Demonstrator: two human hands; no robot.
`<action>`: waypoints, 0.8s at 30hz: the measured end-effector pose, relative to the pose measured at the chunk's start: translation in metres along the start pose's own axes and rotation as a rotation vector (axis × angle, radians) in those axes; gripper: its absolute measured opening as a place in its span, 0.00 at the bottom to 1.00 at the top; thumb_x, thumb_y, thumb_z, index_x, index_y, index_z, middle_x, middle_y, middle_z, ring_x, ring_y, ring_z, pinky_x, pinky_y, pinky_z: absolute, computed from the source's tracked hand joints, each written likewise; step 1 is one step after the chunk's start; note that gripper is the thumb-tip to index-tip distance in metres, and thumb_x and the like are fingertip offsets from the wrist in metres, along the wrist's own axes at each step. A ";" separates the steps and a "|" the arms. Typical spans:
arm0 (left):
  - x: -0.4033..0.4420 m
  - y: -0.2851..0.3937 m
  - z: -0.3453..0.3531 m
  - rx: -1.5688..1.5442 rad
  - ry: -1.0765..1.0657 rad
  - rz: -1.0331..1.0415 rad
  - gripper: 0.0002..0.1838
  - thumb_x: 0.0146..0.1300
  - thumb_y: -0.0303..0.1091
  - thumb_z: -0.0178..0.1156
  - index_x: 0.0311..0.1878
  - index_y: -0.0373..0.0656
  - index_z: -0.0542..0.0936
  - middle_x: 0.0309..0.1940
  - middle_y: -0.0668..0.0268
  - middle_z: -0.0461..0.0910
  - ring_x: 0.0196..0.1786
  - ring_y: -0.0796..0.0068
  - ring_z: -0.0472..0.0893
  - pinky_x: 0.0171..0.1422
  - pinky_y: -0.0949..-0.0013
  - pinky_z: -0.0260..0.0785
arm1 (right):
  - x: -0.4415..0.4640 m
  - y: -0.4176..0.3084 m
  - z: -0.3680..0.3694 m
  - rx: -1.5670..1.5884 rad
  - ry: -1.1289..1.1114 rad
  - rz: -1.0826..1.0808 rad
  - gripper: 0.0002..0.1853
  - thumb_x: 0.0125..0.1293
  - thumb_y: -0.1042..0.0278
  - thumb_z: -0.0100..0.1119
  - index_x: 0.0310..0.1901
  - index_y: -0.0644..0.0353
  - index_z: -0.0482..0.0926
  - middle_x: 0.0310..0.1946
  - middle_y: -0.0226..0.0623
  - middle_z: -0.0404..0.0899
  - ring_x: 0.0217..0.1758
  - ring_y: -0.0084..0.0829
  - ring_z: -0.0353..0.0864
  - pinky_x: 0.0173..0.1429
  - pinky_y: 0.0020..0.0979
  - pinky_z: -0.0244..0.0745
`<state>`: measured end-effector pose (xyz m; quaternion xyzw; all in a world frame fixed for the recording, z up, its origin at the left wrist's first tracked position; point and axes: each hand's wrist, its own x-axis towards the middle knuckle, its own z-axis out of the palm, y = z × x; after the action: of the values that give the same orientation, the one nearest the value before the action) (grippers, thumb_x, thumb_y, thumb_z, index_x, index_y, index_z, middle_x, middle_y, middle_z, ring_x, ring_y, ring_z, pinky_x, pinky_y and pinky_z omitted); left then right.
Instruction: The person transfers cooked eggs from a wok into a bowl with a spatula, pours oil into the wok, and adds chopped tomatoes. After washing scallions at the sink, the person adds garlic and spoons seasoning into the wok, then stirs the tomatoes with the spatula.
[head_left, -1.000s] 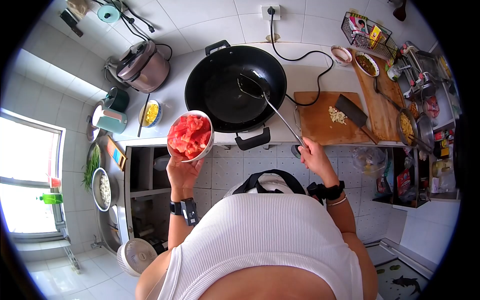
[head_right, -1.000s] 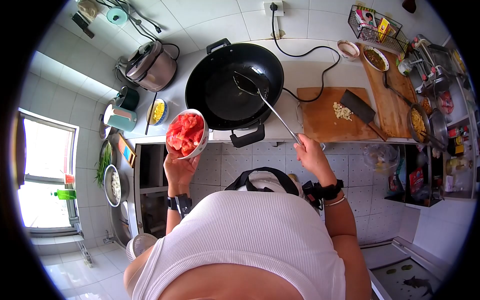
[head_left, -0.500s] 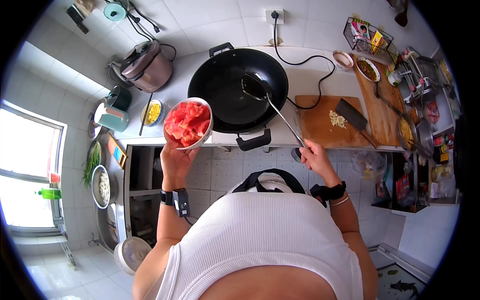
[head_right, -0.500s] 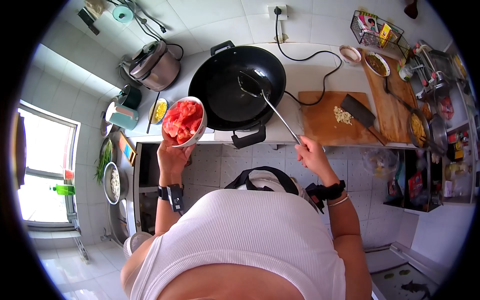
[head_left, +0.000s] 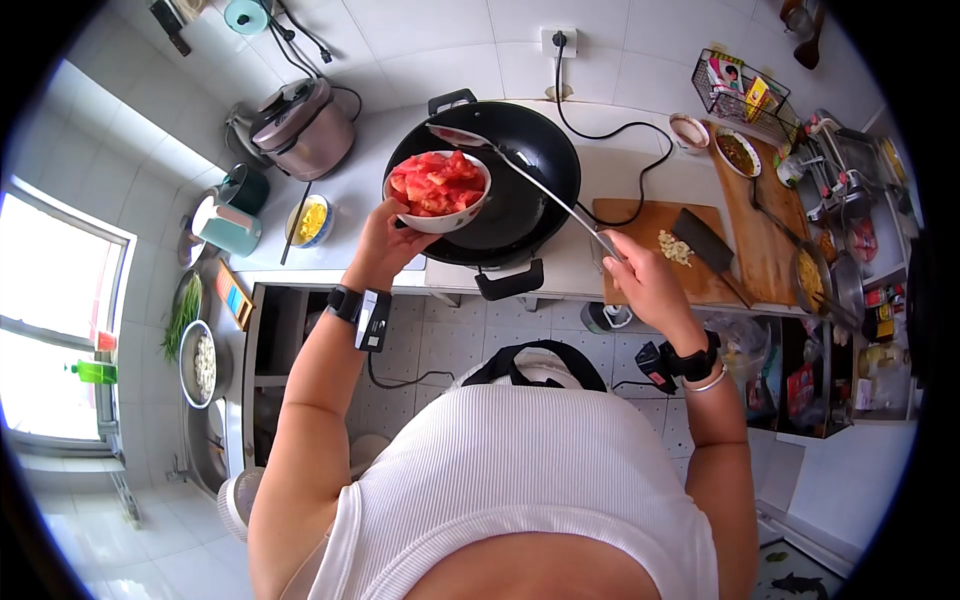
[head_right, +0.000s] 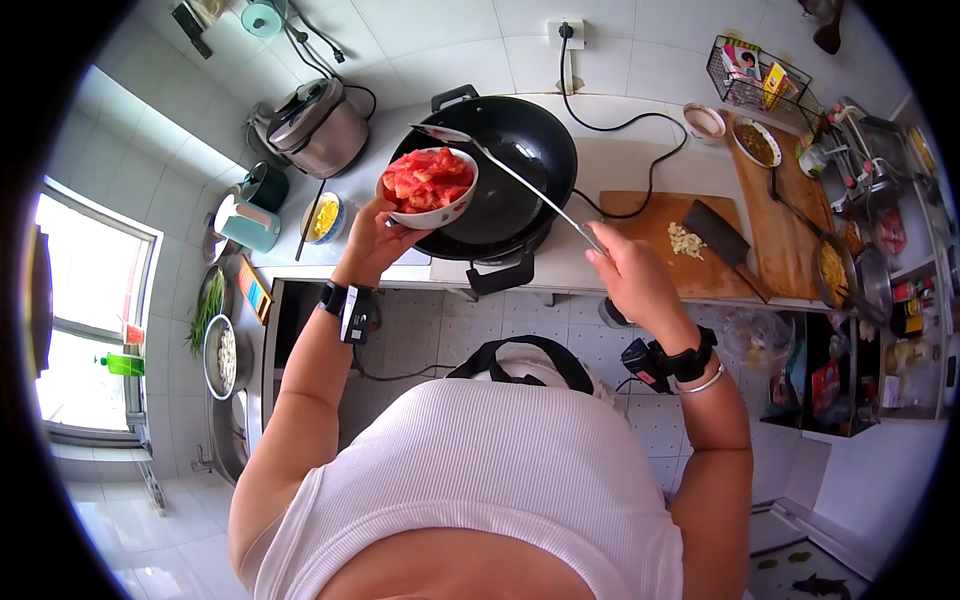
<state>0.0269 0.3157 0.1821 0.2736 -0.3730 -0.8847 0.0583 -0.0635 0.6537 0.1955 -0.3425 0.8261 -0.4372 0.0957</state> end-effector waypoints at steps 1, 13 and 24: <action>0.005 0.000 0.001 0.012 0.010 -0.025 0.29 0.52 0.33 0.52 0.57 0.32 0.60 0.52 0.44 0.66 0.55 0.52 0.71 0.61 0.54 0.64 | 0.001 0.000 0.000 -0.009 -0.005 -0.007 0.15 0.61 0.70 0.51 0.48 0.64 0.70 0.18 0.48 0.70 0.21 0.46 0.71 0.26 0.36 0.64; 0.055 0.000 0.005 0.183 0.097 -0.226 0.36 0.50 0.38 0.60 0.61 0.38 0.55 0.52 0.45 0.62 0.56 0.53 0.69 0.62 0.58 0.64 | 0.014 0.021 0.014 -0.178 -0.099 0.050 0.12 0.59 0.69 0.51 0.43 0.64 0.72 0.26 0.54 0.74 0.32 0.53 0.75 0.33 0.44 0.68; 0.090 0.004 0.011 0.877 0.233 -0.170 0.32 0.49 0.49 0.59 0.54 0.40 0.69 0.48 0.52 0.71 0.48 0.51 0.75 0.48 0.58 0.74 | 0.032 0.051 0.023 -0.174 -0.237 0.139 0.09 0.57 0.67 0.53 0.30 0.66 0.72 0.27 0.54 0.75 0.34 0.53 0.75 0.36 0.45 0.68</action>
<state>-0.0547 0.2920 0.1516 0.3999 -0.6791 -0.6083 -0.0942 -0.1013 0.6374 0.1456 -0.3407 0.8654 -0.3129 0.1926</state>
